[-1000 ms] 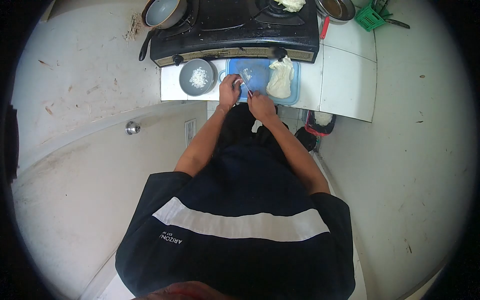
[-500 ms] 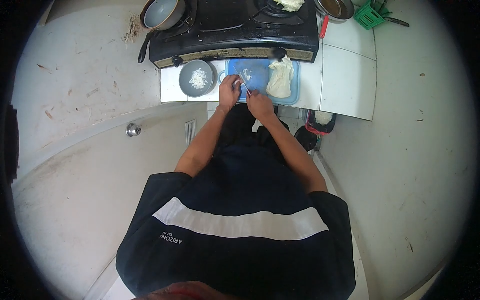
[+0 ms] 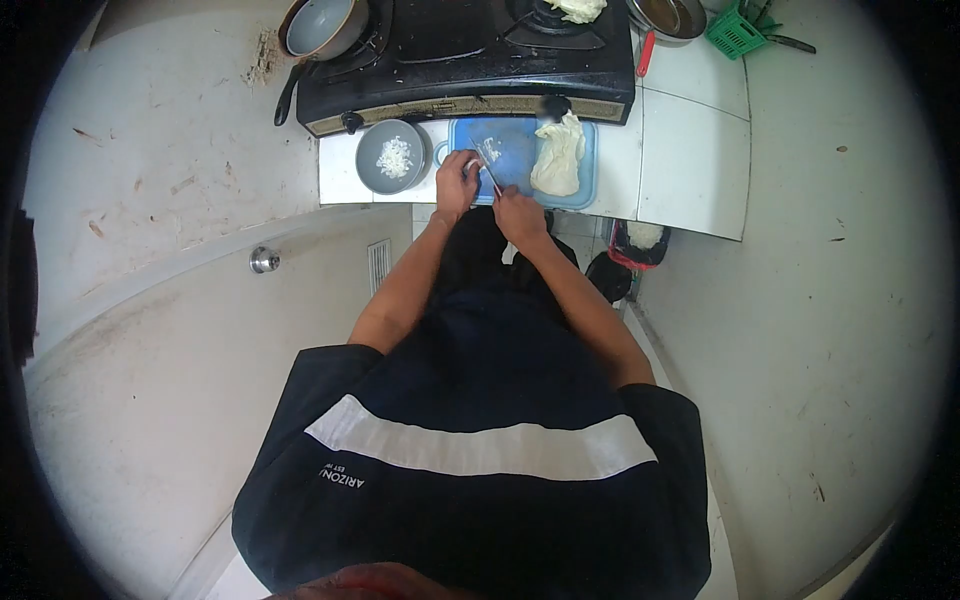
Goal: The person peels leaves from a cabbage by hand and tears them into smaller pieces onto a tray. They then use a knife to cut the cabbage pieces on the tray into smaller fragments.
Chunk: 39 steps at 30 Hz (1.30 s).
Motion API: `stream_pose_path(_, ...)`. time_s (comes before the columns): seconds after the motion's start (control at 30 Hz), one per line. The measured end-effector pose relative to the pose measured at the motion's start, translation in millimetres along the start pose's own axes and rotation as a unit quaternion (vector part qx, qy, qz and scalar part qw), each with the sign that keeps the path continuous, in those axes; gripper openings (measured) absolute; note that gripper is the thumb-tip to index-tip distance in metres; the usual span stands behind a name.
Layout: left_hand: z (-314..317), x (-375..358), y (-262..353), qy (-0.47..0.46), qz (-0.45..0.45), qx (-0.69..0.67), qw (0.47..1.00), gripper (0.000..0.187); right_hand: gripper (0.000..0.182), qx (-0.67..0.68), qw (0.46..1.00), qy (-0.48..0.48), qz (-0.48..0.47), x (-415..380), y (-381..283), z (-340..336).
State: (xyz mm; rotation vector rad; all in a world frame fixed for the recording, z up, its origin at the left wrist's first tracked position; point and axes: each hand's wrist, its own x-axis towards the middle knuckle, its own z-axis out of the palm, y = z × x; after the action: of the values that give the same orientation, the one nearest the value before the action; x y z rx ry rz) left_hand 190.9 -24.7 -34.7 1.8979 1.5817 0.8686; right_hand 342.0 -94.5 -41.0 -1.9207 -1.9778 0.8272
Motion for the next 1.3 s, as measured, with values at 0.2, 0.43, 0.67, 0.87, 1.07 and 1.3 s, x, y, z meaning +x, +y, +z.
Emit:
stream_pose_path(0.2,-0.8,-2.2,1.7,-0.017,-0.024,0.003,1.0,0.009,0.038,0.0,1.0,0.002,-0.02,3.9,-4.0,-4.4)
stream_pose_path(0.43,-5.4,-3.4,-1.4,-0.018,0.029,-0.004,0.999,0.014,0.037,-0.022,1.0,-0.009,-0.01,2.4,-7.7,-6.2)
stream_pose_path(0.67,-6.0,-3.7,3.8,-0.01,0.016,0.005,1.0,0.014,0.04,0.001,0.999,-0.036,0.011,1.5,3.8,7.5)
stream_pose_path(0.87,-8.2,-4.1,10.3,-0.02,-0.025,-0.016,0.999,0.014,0.044,0.023,0.999,-0.033,0.01,-1.0,-2.8,-11.1)
stream_pose_path(1.07,-2.6,-5.8,3.1,-0.004,-0.011,-0.01,1.0,0.013,0.044,0.003,0.997,-0.075,0.021,-7.8,-0.7,-17.9)
stream_pose_path(1.3,-3.7,-5.0,0.2,0.001,0.013,-0.008,1.0,0.014,0.044,0.022,0.997,-0.068,0.016,21.5,-15.4,-16.7)
